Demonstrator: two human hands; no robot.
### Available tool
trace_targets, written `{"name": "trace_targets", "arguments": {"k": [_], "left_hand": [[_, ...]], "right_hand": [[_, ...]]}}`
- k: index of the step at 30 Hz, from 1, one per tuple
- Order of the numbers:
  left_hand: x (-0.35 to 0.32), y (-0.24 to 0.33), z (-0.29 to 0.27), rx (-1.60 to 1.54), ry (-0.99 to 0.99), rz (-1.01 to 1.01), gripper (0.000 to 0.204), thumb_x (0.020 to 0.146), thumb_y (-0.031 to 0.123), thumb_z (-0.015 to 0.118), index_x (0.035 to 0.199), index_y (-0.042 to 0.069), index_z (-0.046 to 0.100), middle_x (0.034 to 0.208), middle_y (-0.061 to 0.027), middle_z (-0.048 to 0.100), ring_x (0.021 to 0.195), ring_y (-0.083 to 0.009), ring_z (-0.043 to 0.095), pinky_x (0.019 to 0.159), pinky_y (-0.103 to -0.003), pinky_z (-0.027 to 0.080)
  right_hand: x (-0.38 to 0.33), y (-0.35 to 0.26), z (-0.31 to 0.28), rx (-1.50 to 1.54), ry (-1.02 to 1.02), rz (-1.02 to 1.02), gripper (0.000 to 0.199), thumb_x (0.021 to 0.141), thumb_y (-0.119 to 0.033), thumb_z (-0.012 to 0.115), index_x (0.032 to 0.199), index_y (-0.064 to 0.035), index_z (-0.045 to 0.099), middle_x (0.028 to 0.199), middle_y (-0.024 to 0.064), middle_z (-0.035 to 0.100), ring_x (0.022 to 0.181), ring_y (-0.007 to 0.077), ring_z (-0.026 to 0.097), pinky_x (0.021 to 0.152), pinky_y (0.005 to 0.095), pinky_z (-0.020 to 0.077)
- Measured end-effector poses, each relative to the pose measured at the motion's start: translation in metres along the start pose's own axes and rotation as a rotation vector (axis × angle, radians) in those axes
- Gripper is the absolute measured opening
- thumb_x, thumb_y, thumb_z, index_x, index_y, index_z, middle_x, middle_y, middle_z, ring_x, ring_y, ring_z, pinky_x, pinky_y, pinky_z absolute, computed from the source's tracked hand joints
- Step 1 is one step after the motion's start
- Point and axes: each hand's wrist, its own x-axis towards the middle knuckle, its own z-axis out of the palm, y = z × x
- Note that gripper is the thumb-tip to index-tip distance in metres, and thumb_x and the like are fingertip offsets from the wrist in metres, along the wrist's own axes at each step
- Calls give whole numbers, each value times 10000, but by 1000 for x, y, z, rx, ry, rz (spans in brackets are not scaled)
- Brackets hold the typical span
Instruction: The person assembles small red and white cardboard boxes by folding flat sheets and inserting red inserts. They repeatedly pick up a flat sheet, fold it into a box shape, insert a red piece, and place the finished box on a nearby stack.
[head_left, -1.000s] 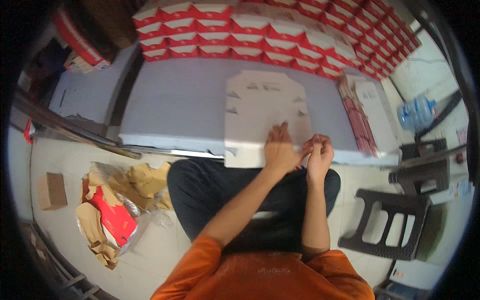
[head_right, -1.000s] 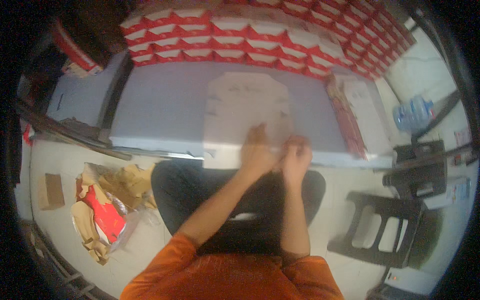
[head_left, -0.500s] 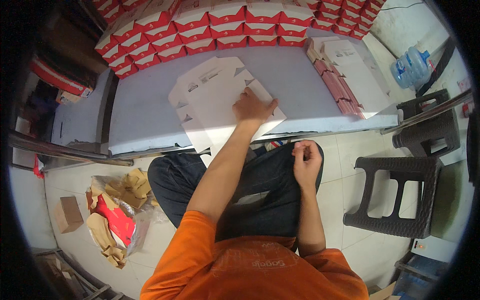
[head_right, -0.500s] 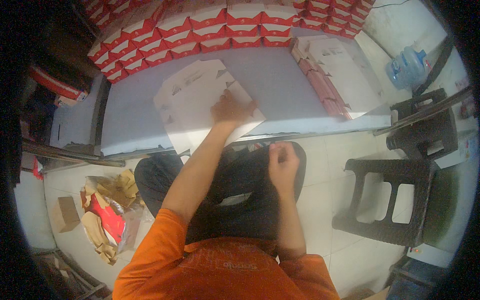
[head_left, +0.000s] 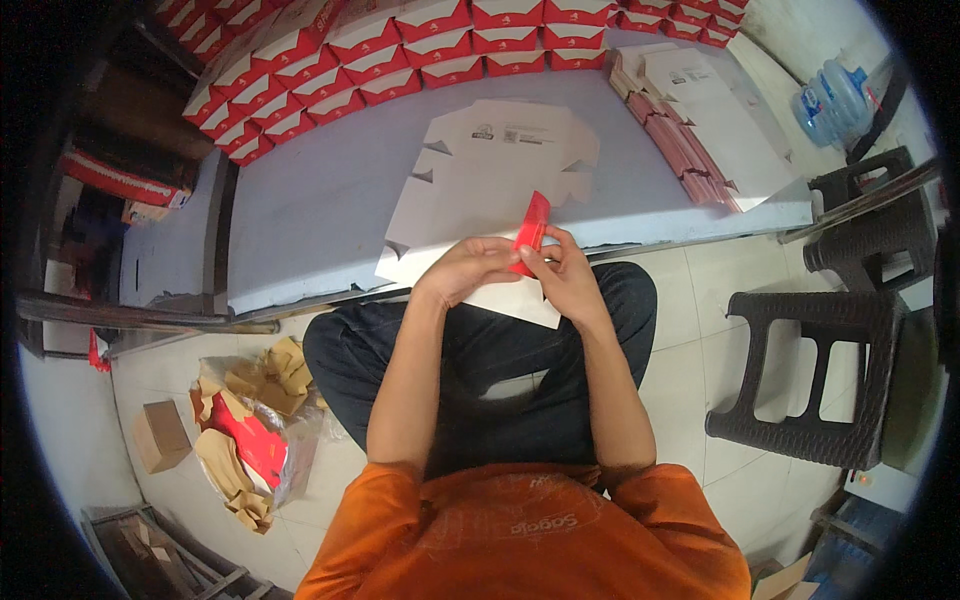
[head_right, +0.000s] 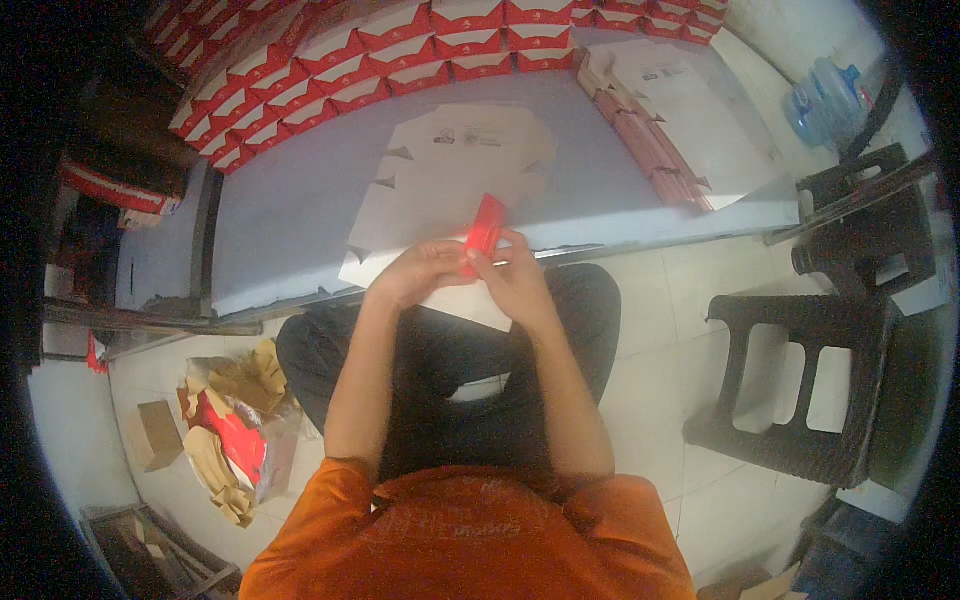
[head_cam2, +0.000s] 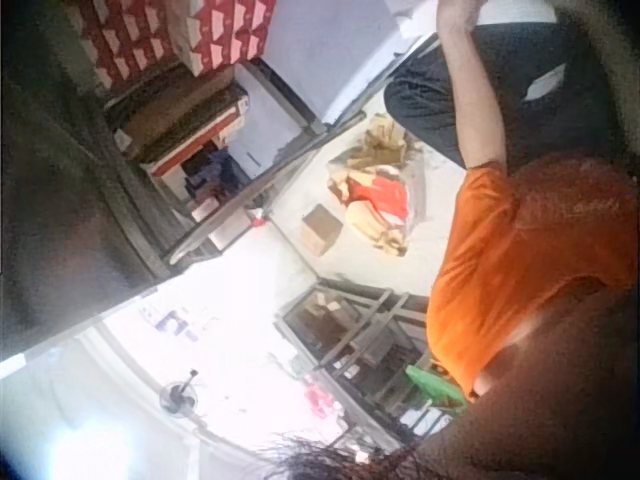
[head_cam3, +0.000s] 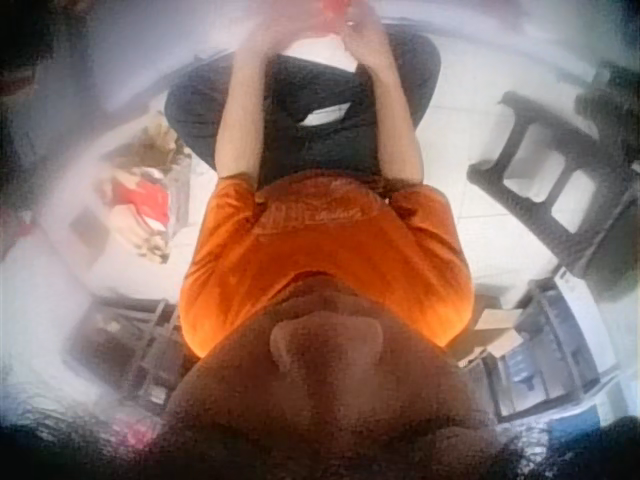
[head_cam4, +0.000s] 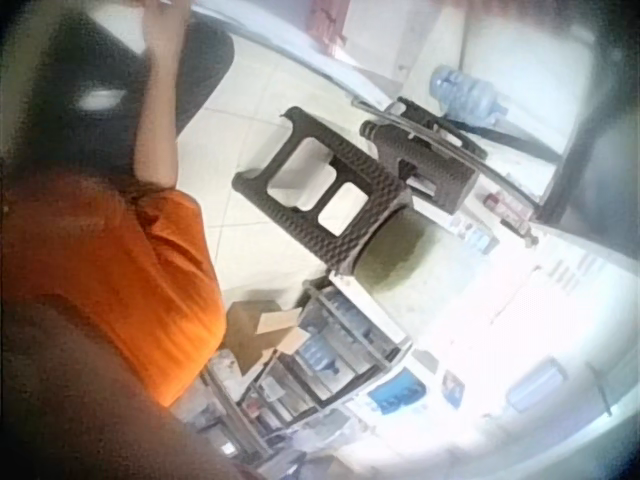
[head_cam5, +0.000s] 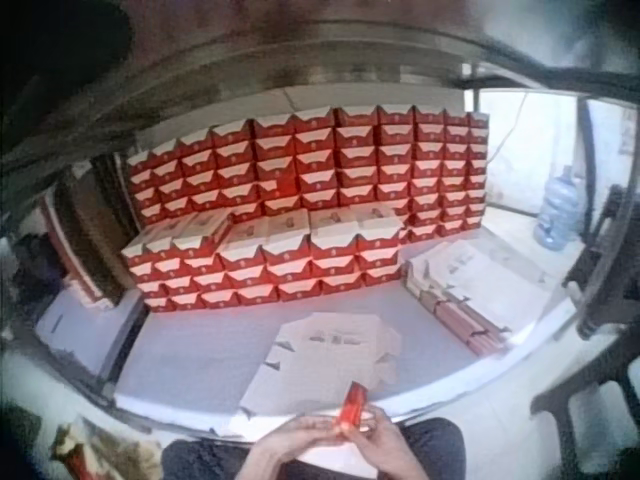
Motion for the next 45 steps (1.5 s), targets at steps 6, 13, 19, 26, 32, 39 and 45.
{"name": "trace_targets", "arguments": {"k": [6, 13, 19, 26, 32, 39, 45], "left_hand": [[4, 1, 8, 108, 38, 8, 311, 916, 210, 665, 1107, -34, 636, 1039, -107, 669, 971, -166, 650, 887, -300, 546], [4, 3, -2, -166, 336, 137, 257, 963, 124, 498, 1142, -33, 593, 1006, -108, 667, 855, -164, 649, 720, -304, 553], [-44, 66, 31, -190, 568, 498, 229, 973, 148, 543, 1105, -25, 613, 1015, -98, 679, 851, -154, 653, 746, -293, 542], [-69, 56, 107, -390, 354, 554, 238, 960, 31, 520, 1190, -20, 553, 1020, -125, 687, 915, -157, 672, 797, -296, 547], [-94, 67, 128, -438, 348, 619, 322, 944, -20, 509, 1262, -19, 460, 1065, -148, 676, 963, -186, 675, 868, -317, 549], [-98, 45, 142, 365, 560, 752, 307, 880, -32, 607, 1142, -50, 449, 989, -212, 681, 971, -272, 693, 790, -328, 552], [-122, 62, 139, 858, 409, 685, 427, 821, 54, 677, 1160, -68, 446, 938, -224, 656, 882, -408, 659, 753, -428, 529]], "right_hand": [[4, 5, -2, 120, -38, 45, 445, 900, -292, 671, 1177, 44, 577, 897, 143, 696, 811, 165, 647, 746, 301, 506], [11, 12, -17, 163, 113, 138, 226, 941, -191, 623, 994, 22, 674, 789, -2, 651, 655, 54, 529, 577, 234, 421], [-1, -67, -47, -658, 504, -564, 560, 804, -251, 745, 1242, 12, 516, 1236, 239, 542, 1112, 397, 539, 923, 470, 455], [-63, -101, -22, -303, 125, -951, 454, 631, -154, 878, 1013, -8, 681, 1145, 207, 620, 996, 290, 642, 814, 358, 538], [-82, -116, -41, -398, 89, -1093, 389, 625, -130, 833, 989, -55, 719, 1034, 186, 660, 835, 264, 670, 699, 323, 558], [-105, -138, -33, -722, 135, -792, 468, 679, 90, 736, 1127, -41, 701, 1003, 126, 618, 709, 175, 635, 596, 236, 504], [-100, -133, -24, 16, -132, -367, 147, 819, -72, 712, 948, -44, 648, 926, 70, 573, 769, 121, 595, 660, 259, 489]]}}
